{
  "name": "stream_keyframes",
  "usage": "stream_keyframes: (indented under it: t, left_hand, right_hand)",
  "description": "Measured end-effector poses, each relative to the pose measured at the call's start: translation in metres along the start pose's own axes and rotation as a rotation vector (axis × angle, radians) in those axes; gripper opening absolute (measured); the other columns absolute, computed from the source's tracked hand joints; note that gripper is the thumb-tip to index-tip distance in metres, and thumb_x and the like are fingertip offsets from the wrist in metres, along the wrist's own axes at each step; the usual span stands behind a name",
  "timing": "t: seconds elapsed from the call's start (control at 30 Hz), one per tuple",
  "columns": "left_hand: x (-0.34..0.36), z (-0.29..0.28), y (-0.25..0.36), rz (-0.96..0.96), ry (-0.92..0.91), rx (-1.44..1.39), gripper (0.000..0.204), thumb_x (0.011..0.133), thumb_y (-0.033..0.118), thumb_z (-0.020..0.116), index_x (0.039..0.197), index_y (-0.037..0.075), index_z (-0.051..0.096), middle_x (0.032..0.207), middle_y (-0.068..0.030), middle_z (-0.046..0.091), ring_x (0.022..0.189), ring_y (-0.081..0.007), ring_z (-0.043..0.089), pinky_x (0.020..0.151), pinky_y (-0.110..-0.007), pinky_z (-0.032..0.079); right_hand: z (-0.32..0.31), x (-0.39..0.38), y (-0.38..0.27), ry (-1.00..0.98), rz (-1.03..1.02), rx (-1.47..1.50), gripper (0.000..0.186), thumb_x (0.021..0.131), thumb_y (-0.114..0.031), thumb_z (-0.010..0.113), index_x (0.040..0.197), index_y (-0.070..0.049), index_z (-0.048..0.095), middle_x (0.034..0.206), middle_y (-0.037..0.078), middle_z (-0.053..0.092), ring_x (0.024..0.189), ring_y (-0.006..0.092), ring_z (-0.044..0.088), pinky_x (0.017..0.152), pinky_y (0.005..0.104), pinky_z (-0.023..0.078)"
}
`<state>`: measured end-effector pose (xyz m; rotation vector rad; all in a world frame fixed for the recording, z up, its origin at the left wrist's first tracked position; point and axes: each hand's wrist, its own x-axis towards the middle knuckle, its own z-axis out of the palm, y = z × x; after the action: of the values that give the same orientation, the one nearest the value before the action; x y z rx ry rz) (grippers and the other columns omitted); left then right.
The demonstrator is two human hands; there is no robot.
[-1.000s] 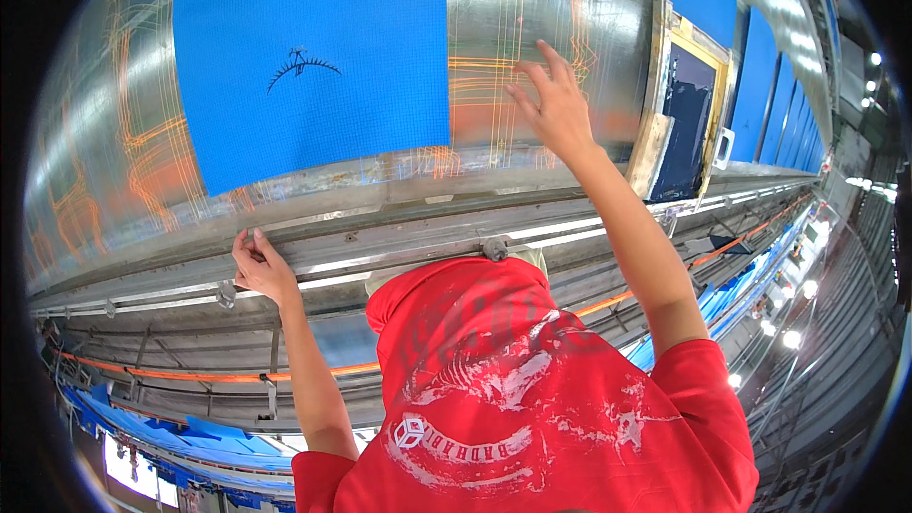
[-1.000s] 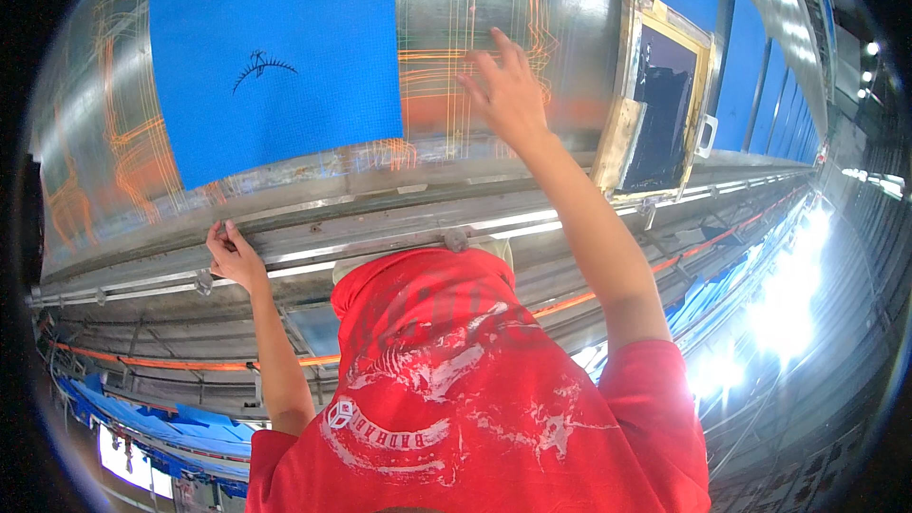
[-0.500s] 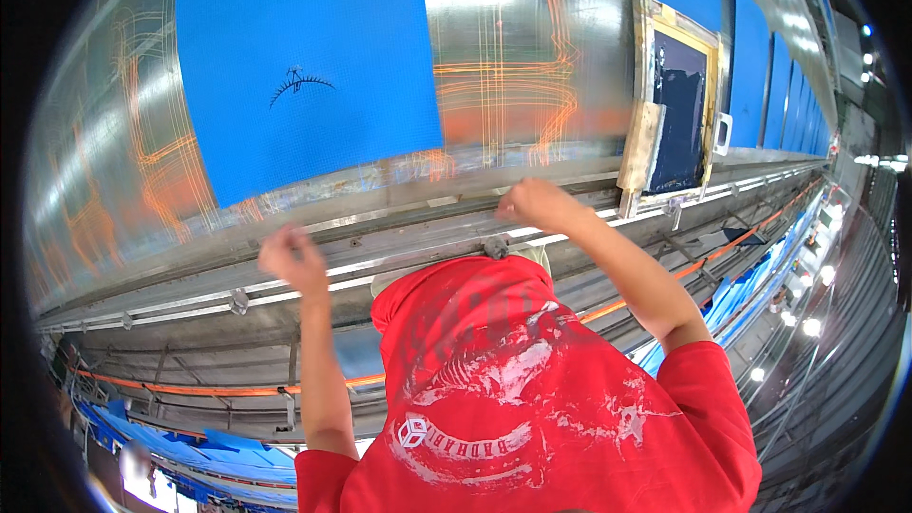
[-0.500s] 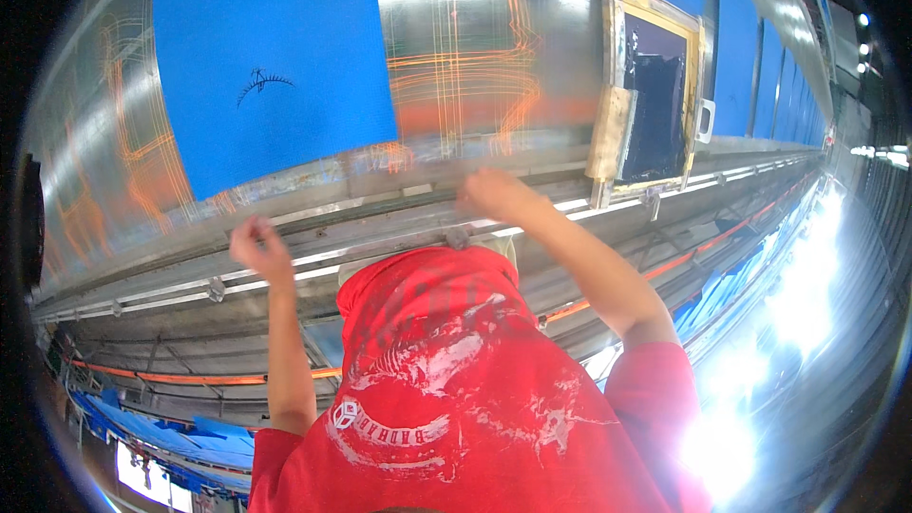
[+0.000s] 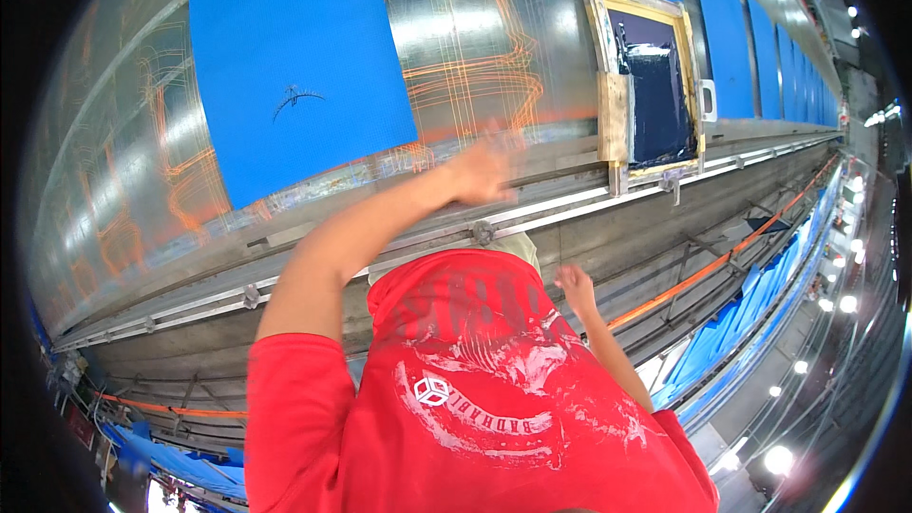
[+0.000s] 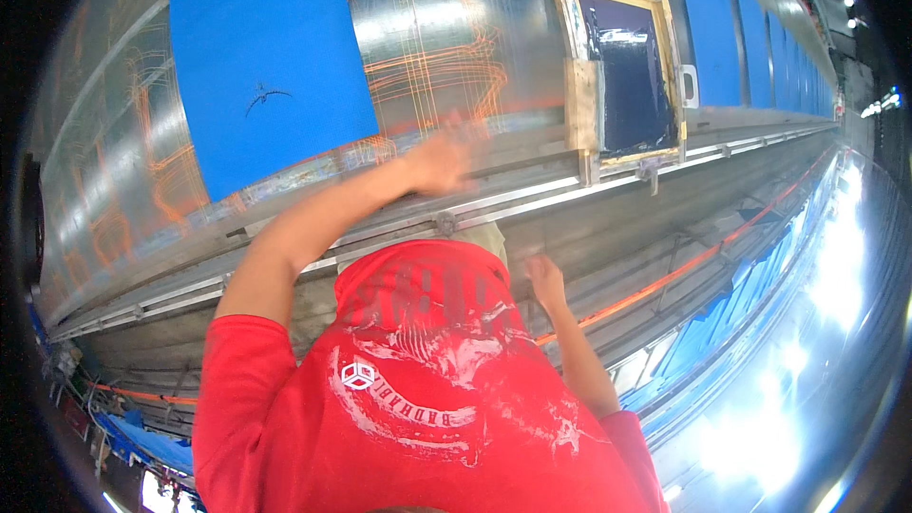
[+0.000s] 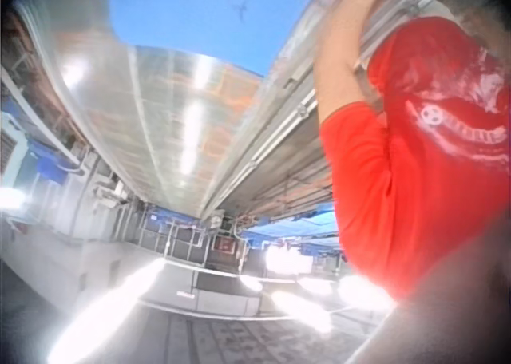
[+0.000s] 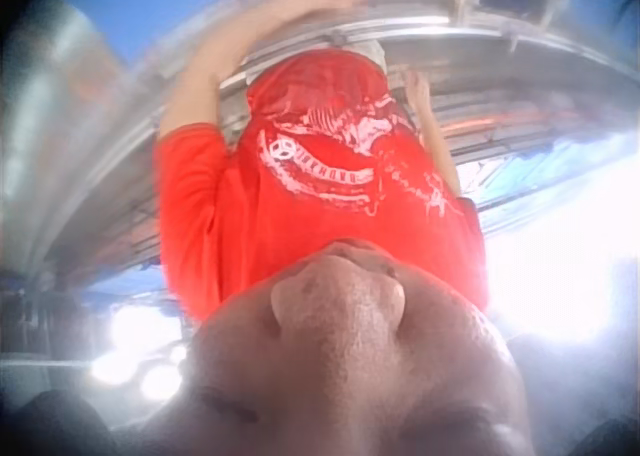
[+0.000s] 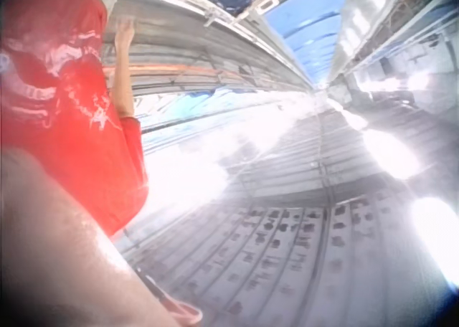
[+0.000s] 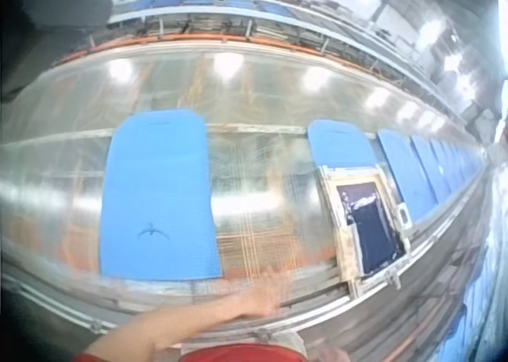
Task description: The person uses a squeegee to pull dark ink across a screen-printing frame over a blue surfboard on a conveyor, then lifts the frame to reveal the printed logo. They walk to a workbench, place the frame down, and reload the screen with more ink using a squeegee.
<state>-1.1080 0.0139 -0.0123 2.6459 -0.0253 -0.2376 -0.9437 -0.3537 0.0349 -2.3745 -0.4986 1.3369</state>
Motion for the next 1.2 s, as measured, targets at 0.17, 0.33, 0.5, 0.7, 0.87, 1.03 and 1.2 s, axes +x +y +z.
stream_keyframes:
  t: [0.17, 0.33, 0.5, 0.7, 0.87, 1.03, 1.2]
  left_hand:
    - [-0.012, -0.033, -0.020, -0.140, 0.456, -0.435, 0.056, 0.097, 0.046, 0.045, 0.138, 0.008, 0.050, 0.147, -0.0149, 0.045, 0.138, -0.0370, 0.039, 0.114, -0.064, 0.020]
    - [-0.009, -0.018, -0.014, -0.621, 0.478, 0.270, 0.057, 0.098, 0.046, 0.045, 0.142, 0.009, 0.047, 0.148, -0.0166, 0.043, 0.138, -0.0404, 0.037, 0.116, -0.054, 0.025]
    - [-0.023, -0.045, 0.008, 0.157, 0.013, -0.267, 0.062, 0.096, 0.043, 0.050, 0.145, 0.006, 0.043, 0.150, -0.0242, 0.038, 0.139, -0.0413, 0.035, 0.117, -0.051, 0.026]
    - [-0.021, -0.065, -0.020, -0.681, 0.121, 0.135, 0.072, 0.096, 0.043, 0.047, 0.145, -0.008, 0.034, 0.157, -0.0270, 0.019, 0.147, -0.0396, 0.017, 0.119, -0.050, 0.020]
    - [-0.019, -0.031, -0.004, 0.025, -0.377, -0.453, 0.066, 0.097, 0.049, 0.045, 0.140, -0.001, 0.043, 0.146, -0.0248, 0.041, 0.136, -0.0362, 0.041, 0.111, -0.050, 0.033]
    - [-0.018, -0.032, -0.057, -0.597, 0.365, 0.181, 0.076, 0.096, 0.055, 0.043, 0.146, -0.002, 0.034, 0.156, -0.0267, 0.022, 0.146, -0.0390, 0.020, 0.117, -0.055, 0.019]
    - [-0.046, 0.030, 0.006, -0.010, -0.182, -0.053, 0.070, 0.097, 0.053, 0.042, 0.150, 0.007, 0.035, 0.160, -0.0258, 0.008, 0.150, -0.0387, 0.006, 0.119, -0.058, 0.009]
  right_hand:
    - [0.001, -0.085, 0.110, -0.296, 0.234, -0.508, 0.028, 0.091, -0.025, 0.061, 0.105, -0.002, 0.068, 0.093, 0.014, 0.071, 0.085, 0.0237, 0.069, 0.074, 0.0357, 0.053]
    - [0.018, -0.119, 0.131, -0.301, 0.373, -0.204, 0.028, 0.091, -0.025, 0.060, 0.106, -0.002, 0.068, 0.092, 0.013, 0.071, 0.084, 0.0227, 0.068, 0.073, 0.0350, 0.053]
    - [0.031, -0.122, 0.125, -0.150, 0.445, 0.027, 0.029, 0.091, -0.024, 0.060, 0.106, -0.001, 0.068, 0.091, 0.013, 0.071, 0.083, 0.0218, 0.067, 0.072, 0.0343, 0.052]
    - [0.036, -0.133, 0.121, -0.104, 0.474, 0.101, 0.029, 0.091, -0.024, 0.060, 0.107, -0.001, 0.067, 0.091, 0.012, 0.071, 0.082, 0.0206, 0.067, 0.071, 0.0335, 0.052]
    - [0.039, -0.148, 0.120, -0.090, 0.507, 0.122, 0.029, 0.091, -0.023, 0.060, 0.108, -0.001, 0.067, 0.090, 0.011, 0.070, 0.081, 0.0196, 0.066, 0.070, 0.0328, 0.052]
    - [0.038, -0.160, 0.124, -0.071, 0.540, 0.138, 0.029, 0.091, -0.023, 0.059, 0.108, 0.000, 0.067, 0.090, 0.010, 0.070, 0.080, 0.0186, 0.065, 0.069, 0.0321, 0.051]
    - [0.036, -0.166, 0.129, -0.056, 0.555, 0.160, 0.029, 0.091, -0.022, 0.059, 0.109, 0.000, 0.067, 0.089, 0.009, 0.070, 0.079, 0.0177, 0.065, 0.069, 0.0314, 0.051]
